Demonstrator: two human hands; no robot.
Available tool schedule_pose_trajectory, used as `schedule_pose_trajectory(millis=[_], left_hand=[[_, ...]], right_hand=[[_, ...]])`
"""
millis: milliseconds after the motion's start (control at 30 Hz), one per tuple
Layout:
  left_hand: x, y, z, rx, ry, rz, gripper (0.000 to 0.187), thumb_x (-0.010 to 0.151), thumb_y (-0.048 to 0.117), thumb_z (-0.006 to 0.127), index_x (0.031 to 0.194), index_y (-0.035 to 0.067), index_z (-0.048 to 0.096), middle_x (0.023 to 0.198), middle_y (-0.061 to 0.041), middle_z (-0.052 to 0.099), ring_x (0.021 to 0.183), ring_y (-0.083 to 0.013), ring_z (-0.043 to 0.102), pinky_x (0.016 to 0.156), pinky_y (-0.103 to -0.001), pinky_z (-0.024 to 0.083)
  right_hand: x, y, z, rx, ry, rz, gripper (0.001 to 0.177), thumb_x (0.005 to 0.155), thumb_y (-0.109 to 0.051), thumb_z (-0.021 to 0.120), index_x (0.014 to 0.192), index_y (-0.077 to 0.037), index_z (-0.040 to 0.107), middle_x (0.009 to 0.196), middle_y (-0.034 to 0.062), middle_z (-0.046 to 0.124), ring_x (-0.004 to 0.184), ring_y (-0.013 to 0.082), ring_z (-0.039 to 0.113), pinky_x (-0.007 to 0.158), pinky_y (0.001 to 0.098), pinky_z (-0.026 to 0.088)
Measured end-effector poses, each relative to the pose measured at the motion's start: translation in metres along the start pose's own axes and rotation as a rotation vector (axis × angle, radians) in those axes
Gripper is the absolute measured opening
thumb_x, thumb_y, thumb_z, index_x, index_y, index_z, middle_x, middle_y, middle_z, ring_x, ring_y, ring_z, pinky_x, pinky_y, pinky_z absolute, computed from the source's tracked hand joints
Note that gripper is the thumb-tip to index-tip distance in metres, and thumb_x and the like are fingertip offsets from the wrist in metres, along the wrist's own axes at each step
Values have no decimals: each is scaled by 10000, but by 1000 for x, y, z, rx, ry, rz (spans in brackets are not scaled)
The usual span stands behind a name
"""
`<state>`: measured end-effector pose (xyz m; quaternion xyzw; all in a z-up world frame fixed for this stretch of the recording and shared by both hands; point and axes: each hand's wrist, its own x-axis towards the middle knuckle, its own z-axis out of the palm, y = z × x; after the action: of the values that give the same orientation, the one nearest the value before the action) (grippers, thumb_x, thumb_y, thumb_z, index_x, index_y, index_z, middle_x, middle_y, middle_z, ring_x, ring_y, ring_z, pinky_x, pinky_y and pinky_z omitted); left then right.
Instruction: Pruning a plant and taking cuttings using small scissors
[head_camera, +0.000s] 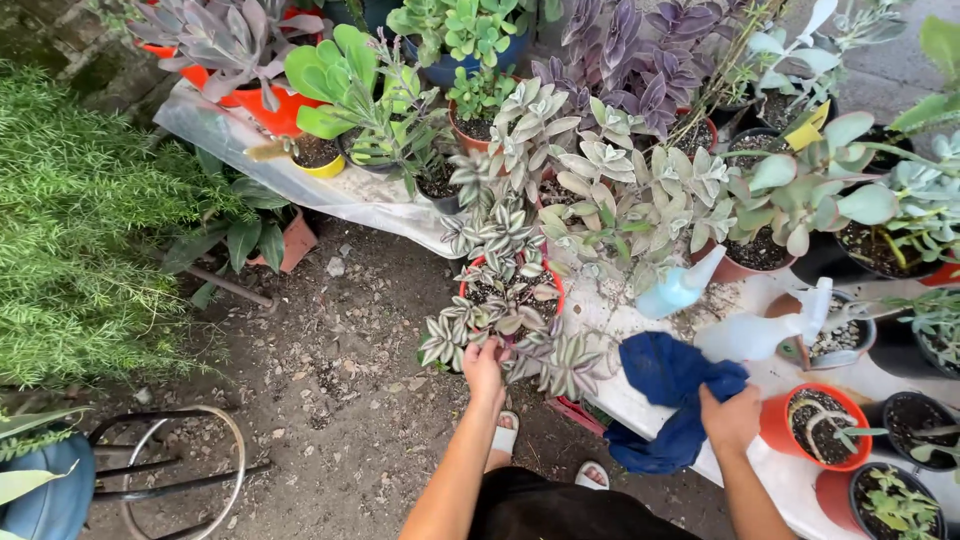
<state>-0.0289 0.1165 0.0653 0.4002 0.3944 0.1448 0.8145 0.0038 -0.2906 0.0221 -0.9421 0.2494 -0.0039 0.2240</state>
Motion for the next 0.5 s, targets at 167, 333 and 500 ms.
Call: schedule_pose_trajectory(millis=[167,333,500], left_hand=[[57,-60,-19,-77,100,40,135,849,39,723,836,57,590,752,-67,624,657,-134,668,685,-297,649],[22,-24,4,-93,111,39,148,839,35,734,815,50,588,727,-70,627,645,-145,683,664,-307,654],[-6,-5,-1,51,15,-54,133,959,181,700,995,84,616,927,-76,671,841,-158,702,790,-286,629]], right_hand=[[-18,-63,-47,135,-203,80,1106,775,-431,814,1543,41,173,1490,399,319,1358,561,426,1128,597,372],[-44,-115,-57,-225,-333,1,1098,812,-457,763,1630,-34,166,1634,328,98,1401,538,419,1102,647,416],[-18,-134,21,-189,-147,-537,311,901,-476,706,1157,-306,756,1091,7,716,1100,274,691,953,378,569]])
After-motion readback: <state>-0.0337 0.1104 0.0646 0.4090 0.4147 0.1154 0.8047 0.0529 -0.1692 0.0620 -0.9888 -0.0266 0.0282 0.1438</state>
